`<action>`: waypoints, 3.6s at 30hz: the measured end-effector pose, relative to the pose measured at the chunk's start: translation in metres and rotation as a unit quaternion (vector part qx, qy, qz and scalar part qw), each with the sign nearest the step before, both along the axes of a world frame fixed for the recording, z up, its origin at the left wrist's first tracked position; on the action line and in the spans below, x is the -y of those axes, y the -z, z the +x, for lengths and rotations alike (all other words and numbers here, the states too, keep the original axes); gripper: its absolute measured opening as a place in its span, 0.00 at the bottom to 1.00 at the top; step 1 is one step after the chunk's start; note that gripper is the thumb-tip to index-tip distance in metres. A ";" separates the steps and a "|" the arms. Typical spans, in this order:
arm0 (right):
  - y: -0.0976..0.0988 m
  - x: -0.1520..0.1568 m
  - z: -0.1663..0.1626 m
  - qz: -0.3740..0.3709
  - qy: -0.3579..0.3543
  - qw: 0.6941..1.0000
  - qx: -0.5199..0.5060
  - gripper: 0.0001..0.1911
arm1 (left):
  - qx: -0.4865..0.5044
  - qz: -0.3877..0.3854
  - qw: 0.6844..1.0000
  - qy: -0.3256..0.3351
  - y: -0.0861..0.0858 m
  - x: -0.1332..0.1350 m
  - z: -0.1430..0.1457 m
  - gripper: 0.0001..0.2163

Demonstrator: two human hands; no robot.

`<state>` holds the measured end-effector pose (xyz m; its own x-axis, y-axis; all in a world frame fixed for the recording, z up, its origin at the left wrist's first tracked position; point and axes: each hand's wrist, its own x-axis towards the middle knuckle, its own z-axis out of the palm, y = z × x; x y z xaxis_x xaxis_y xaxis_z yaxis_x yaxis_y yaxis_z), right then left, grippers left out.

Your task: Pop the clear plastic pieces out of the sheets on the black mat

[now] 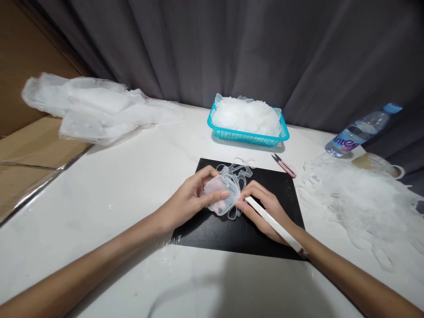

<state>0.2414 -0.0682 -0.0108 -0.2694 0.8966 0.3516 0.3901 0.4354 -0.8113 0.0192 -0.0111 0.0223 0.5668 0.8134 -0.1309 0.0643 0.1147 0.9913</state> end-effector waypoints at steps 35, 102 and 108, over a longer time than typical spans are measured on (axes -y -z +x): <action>-0.006 0.000 0.001 -0.049 -0.043 0.998 -0.019 0.06 | -0.026 0.025 0.999 0.037 -0.004 0.002 -0.004 0.15; 0.004 -0.003 0.009 0.023 0.006 0.998 0.057 0.02 | -0.122 -0.061 0.967 0.214 0.002 -0.027 -0.028 0.14; 0.000 0.000 0.008 0.017 0.003 1.000 0.026 0.05 | -0.120 -0.069 0.967 0.214 0.001 -0.025 -0.027 0.16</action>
